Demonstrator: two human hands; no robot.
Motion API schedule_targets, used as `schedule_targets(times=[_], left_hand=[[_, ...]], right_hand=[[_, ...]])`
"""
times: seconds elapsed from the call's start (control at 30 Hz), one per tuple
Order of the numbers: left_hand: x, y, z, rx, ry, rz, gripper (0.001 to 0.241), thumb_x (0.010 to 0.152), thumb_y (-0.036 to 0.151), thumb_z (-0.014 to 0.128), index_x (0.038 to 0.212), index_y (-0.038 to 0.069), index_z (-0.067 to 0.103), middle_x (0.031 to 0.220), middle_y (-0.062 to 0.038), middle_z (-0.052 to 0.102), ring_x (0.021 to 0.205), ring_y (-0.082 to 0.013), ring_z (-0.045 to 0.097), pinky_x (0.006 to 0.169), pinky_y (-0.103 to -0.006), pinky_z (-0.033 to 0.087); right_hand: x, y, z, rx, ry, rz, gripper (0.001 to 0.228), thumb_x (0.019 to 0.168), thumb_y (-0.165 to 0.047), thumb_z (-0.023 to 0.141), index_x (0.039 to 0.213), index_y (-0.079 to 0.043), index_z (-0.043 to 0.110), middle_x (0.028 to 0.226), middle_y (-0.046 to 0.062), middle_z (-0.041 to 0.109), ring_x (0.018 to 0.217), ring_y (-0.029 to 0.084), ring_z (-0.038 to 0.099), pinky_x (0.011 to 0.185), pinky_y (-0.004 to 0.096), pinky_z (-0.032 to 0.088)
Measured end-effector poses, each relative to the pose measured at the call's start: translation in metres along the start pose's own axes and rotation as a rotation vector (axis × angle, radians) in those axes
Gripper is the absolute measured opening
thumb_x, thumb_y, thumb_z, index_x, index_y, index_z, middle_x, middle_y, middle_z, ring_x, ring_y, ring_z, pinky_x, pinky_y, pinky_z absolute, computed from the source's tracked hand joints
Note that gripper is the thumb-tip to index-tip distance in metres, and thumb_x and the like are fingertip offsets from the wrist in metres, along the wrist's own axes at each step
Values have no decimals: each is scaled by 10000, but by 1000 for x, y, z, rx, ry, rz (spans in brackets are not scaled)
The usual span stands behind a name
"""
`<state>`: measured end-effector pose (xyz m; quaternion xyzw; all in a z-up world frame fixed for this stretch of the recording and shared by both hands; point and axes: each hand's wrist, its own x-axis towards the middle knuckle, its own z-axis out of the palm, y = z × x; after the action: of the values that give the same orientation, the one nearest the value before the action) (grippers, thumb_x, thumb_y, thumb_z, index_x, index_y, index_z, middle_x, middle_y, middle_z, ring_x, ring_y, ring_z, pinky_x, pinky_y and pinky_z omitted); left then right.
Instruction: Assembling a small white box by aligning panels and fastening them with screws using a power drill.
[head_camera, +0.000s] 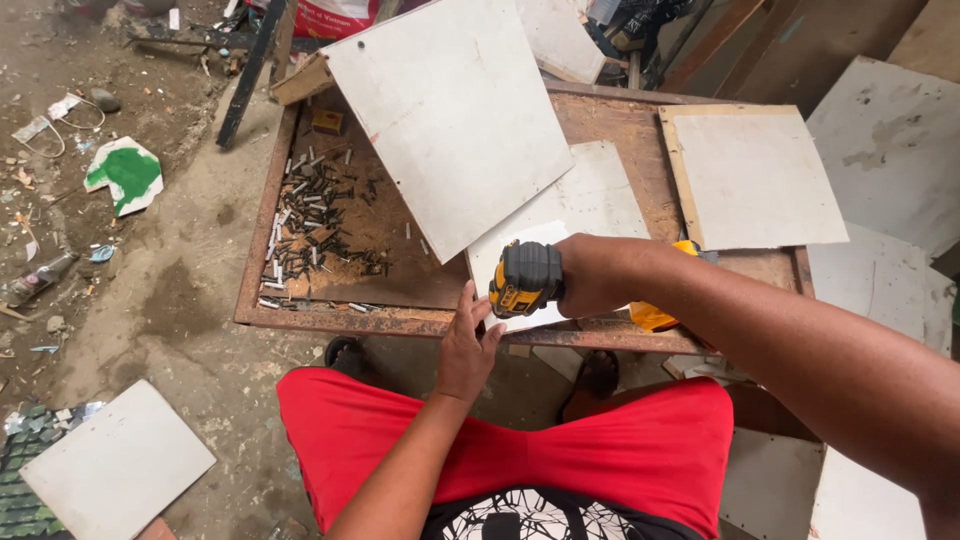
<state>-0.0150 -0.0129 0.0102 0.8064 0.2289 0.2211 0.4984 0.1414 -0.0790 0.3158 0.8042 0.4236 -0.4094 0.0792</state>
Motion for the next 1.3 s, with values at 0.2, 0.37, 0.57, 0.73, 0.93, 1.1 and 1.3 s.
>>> schedule_targets(times=[0.2, 0.37, 0.57, 0.73, 0.93, 1.1, 1.3], left_hand=[[1, -6, 3, 15, 29, 28, 824, 980, 300, 674, 1636, 160, 195, 1347, -129, 654, 1256, -327, 623, 1055, -487, 544], [-1, -5, 1, 21, 45, 58, 832, 980, 295, 673, 1634, 128, 187, 1335, -131, 668, 1281, -325, 609, 1080, -478, 517], [-1, -11, 5, -3, 49, 42, 846, 975, 312, 676, 1636, 129, 181, 1344, -116, 669, 1302, -307, 597, 1097, -462, 499], [0, -10, 5, 0, 66, 57, 859, 969, 314, 684, 1639, 133, 178, 1342, -122, 668, 1296, -316, 595, 1093, -469, 505], [0, -8, 4, 9, 55, 55, 853, 972, 312, 681, 1634, 127, 177, 1331, -107, 674, 1299, -294, 599, 1095, -440, 508], [0, -9, 4, -10, 65, 91, 855, 968, 281, 692, 1630, 93, 185, 1302, -133, 684, 1292, -312, 605, 1084, -450, 515], [1, -9, 3, 0, 53, 76, 850, 978, 268, 681, 1631, 92, 166, 1322, -124, 678, 1305, -308, 592, 1082, -467, 519]], right_hand=[[0, -4, -3, 1, -11, 8, 265, 805, -20, 621, 1048, -57, 719, 762, 103, 703, 733, 265, 756, 705, 339, 603], [0, -3, -1, 27, -13, -15, 269, 794, -4, 616, 1041, -35, 717, 772, 126, 711, 748, 297, 762, 715, 369, 608], [1, -3, 0, 47, -27, -11, 293, 792, 19, 602, 1049, -62, 715, 782, 106, 717, 757, 285, 757, 743, 368, 604], [1, -3, -2, 44, -56, -29, 316, 790, 36, 590, 1072, -37, 714, 832, 141, 733, 822, 319, 763, 805, 401, 602], [2, 0, -4, 97, -65, -32, 332, 799, 38, 612, 1106, -50, 705, 883, 150, 743, 865, 342, 765, 839, 425, 603], [4, -4, -8, 52, -71, -23, 341, 784, 49, 602, 1091, -60, 701, 867, 145, 742, 859, 340, 767, 849, 440, 597], [-1, -17, -15, 47, -86, -13, 339, 779, 61, 592, 1073, -68, 701, 844, 120, 738, 836, 329, 760, 841, 428, 594]])
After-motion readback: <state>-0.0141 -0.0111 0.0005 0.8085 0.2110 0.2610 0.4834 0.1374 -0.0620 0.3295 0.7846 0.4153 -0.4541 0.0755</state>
